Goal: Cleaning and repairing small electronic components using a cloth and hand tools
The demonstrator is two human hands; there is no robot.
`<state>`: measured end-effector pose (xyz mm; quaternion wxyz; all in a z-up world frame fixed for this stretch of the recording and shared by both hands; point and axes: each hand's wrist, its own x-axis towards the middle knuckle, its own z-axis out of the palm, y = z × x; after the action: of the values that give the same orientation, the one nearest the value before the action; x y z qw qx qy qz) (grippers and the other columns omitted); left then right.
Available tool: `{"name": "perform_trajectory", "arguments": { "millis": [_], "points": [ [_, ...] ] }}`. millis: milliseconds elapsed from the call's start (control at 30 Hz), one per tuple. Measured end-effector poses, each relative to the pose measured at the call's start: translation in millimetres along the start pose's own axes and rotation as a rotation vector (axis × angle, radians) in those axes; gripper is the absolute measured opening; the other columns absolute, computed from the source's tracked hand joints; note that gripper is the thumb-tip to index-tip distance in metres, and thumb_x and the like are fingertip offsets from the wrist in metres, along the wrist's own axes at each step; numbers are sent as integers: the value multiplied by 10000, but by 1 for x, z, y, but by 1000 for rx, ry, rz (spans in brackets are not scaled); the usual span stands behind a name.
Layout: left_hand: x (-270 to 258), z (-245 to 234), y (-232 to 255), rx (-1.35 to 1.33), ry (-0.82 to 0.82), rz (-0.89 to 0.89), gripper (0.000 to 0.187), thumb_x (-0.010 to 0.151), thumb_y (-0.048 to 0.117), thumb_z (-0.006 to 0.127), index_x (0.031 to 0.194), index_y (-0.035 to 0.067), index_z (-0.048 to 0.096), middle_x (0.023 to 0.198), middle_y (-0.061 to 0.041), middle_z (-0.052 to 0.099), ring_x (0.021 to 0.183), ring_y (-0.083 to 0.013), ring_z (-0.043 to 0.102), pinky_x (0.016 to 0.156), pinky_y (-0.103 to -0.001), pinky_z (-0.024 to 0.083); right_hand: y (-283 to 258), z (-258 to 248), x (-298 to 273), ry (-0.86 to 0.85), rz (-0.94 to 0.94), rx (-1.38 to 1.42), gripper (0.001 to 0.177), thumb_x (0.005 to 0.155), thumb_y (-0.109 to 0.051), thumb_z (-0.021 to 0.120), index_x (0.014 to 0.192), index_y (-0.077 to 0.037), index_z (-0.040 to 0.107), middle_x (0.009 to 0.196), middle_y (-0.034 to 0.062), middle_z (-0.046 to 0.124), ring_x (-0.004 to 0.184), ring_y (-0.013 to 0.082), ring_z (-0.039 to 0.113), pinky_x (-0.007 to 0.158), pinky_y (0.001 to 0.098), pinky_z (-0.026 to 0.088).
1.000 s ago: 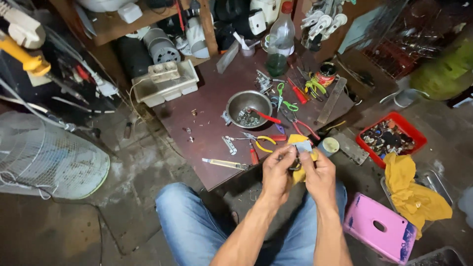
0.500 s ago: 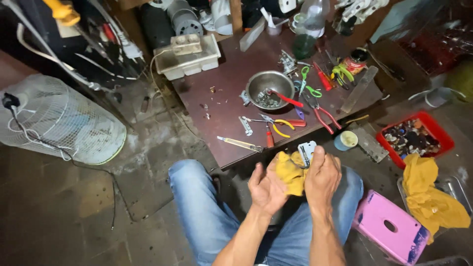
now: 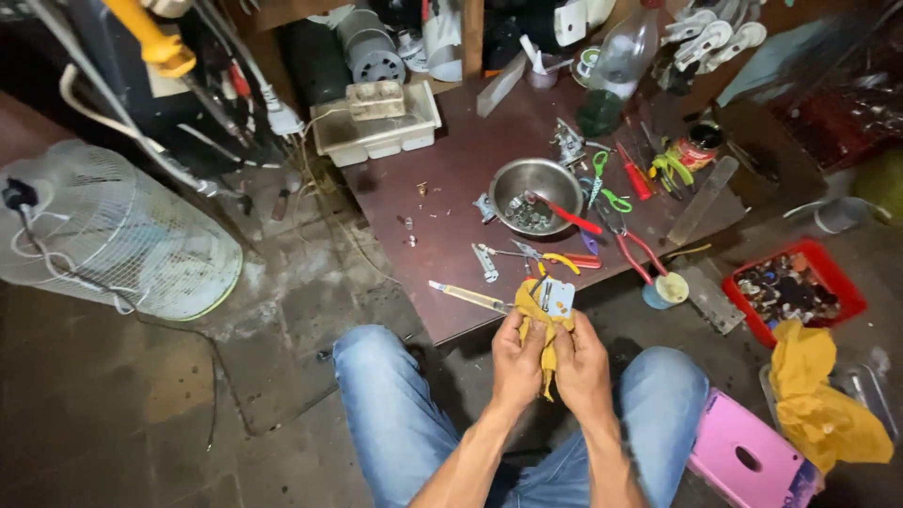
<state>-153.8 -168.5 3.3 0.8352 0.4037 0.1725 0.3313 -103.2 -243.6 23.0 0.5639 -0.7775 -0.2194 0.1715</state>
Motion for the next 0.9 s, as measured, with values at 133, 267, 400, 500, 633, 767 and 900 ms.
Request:
{"name": "perform_trajectory", "arguments": {
  "millis": [133,267,400,500,633,767,900],
  "points": [
    [3,23,11,361,99,96,211,951,183,588,1092,40,653,984,-55,693,878,-141,622,780,-303,524,11,-3,18,206,-22,-257,254,988,-259,430,1062,-64,575,954,124,734,849,359,696,707,443,506],
    [11,30,8,729,92,430,131,962,83,473,835,64,499,809,-73,474,710,-192,462,602,-338,380,39,-11,33,239,-286,-347,252,1028,-211,381,988,-23,543,842,163,655,724,374,645,620,437,469],
    [22,28,7,824,46,417,234,1043,228,428,869,81,484,780,-68,525,662,-185,490,568,-347,398,19,-15,33,316,-453,-381,324,1038,-236,390,819,-37,520,618,102,520,505,303,499,529,422,382],
    [34,34,22,744,-47,591,191,1023,185,518,942,45,621,719,-85,527,604,-302,559,588,-379,496,-15,-21,36,310,-320,-129,258,1021,-197,505,794,-76,523,534,132,508,471,212,495,460,358,456],
    [33,40,31,622,-147,523,133,957,15,573,1059,-30,644,840,-146,598,703,-324,610,687,-403,520,-9,-29,36,261,-223,57,192,1029,-125,494,867,-58,572,638,55,524,614,142,513,595,328,496],
    [33,30,1,776,-93,741,172,999,81,490,985,7,645,773,-114,592,629,-356,610,602,-376,528,-16,-24,31,316,-207,157,216,1040,-106,490,855,-49,586,678,16,545,672,103,488,648,288,499],
    [42,24,-3,804,-67,809,217,1008,170,428,948,24,576,688,-145,611,539,-392,602,512,-382,500,-29,-29,28,313,-239,85,216,1019,-174,591,835,-66,623,656,29,563,651,91,498,620,282,499]
  ]
}}
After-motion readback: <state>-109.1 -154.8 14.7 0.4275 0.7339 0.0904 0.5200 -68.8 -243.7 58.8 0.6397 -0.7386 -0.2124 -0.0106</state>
